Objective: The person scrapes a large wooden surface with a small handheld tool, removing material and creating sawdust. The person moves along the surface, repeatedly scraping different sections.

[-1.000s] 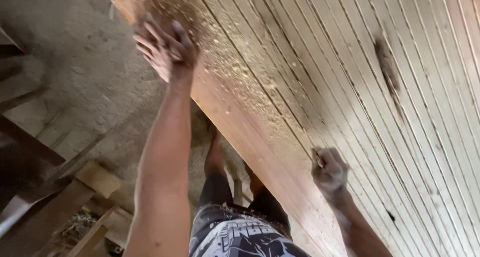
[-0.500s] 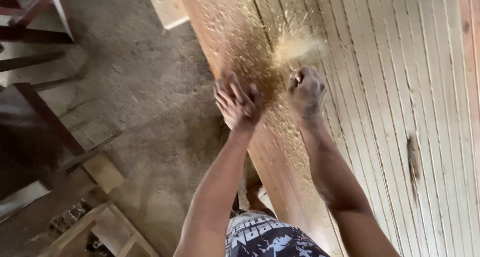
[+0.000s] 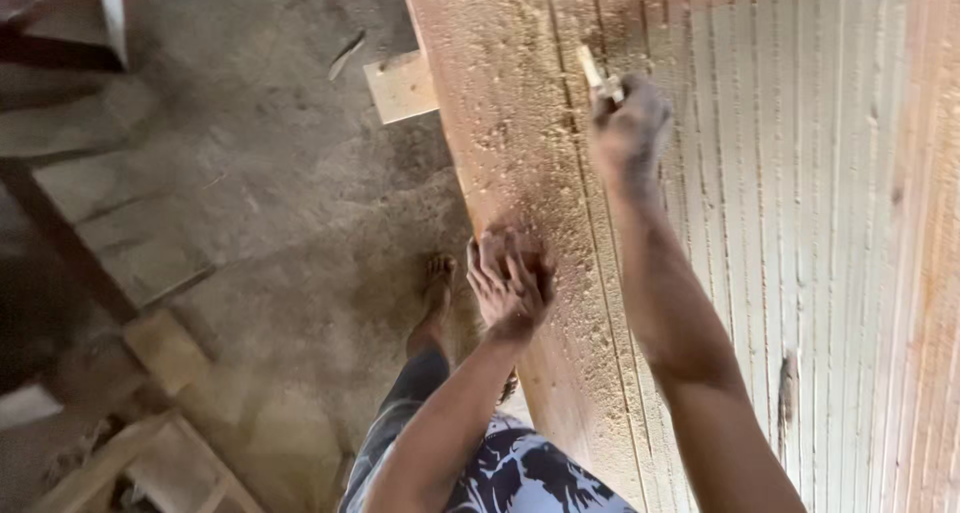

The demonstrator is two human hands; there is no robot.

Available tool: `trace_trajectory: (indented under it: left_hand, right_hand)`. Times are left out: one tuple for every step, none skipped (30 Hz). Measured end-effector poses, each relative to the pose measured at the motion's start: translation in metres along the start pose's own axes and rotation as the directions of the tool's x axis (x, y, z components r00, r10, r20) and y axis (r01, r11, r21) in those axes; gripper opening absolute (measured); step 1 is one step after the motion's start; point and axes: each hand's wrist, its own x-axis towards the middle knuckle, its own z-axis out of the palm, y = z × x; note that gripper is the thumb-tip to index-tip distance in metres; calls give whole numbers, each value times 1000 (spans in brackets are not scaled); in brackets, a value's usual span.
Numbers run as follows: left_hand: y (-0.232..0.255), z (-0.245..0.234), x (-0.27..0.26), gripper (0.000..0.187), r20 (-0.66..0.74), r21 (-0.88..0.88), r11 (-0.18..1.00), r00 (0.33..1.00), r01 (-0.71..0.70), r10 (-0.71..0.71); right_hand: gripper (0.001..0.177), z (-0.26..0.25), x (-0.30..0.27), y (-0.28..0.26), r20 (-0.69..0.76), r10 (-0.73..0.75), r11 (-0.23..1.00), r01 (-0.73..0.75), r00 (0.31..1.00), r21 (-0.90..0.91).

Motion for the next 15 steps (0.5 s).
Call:
trace_trajectory:
  left_hand:
    - [-3,3,15,86,12,-5,1000,1000,-7,7]
    - [-3,3,30,85,-30,3,1000,999,-30,30]
    - [1,2,34,84,-57,21,999,998,-35,36]
    - [6,1,38,83,-85,40,998,996,-39,43]
    - [5,-3,34,79,-108,31,999,994,-27,30]
    - [5,-6,30,75,-132,22,1000,991,-14,17]
    - [7,-6,28,71,-161,1,1000,987,-3,3]
    - [9,-7,25,71,-120,-5,1000,993,4,-4]
    - [12,-8,25,70,-97,-5,1000,995,17,-18]
    - [15,-8,24,70,-74,-5,1000,997,30,-31]
    - [14,-9,27,69,-102,-8,1000,995,12,-13]
    - [13,-9,30,68,-129,-10,1000,992,-6,5]
    - [13,-10,29,67,-149,-14,1000,989,-23,20]
    - [12,-12,28,68,-148,-7,1000,989,-24,23]
    - [11,-14,29,68,-143,-3,1000,990,-20,19]
  right_hand:
    - [19,8,3,4,-56,-43,999,44,997,15]
    - [21,13,8,6,-113,-86,996,90,990,27]
    - [22,10,-2,6,-148,-120,991,129,982,47]
    - [20,4,-12,6,-118,-69,997,73,991,28]
    - [19,-7,-33,1,-82,-3,1000,4,997,7]
    - [19,-24,-60,-6,-4,119,993,-119,993,9]
    - [21,-46,-84,-11,70,230,973,-230,971,-5]
    - [28,-70,-109,-16,70,230,972,-225,971,-69]
    - [32,-92,-129,-20,70,188,981,-184,980,-53]
    - [29,-106,-142,-21,-3,56,998,-56,998,12]
    - [28,-113,-149,-22,-90,-64,995,71,994,70]
    - [24,-109,-148,-20,-96,-68,991,78,993,108]
    - [20,-103,-143,-18,-97,-64,991,75,993,114]
    - [16,-88,-129,-14,-111,-77,992,87,991,96]
    - [13,-64,-104,-10,-141,-110,991,120,984,63]
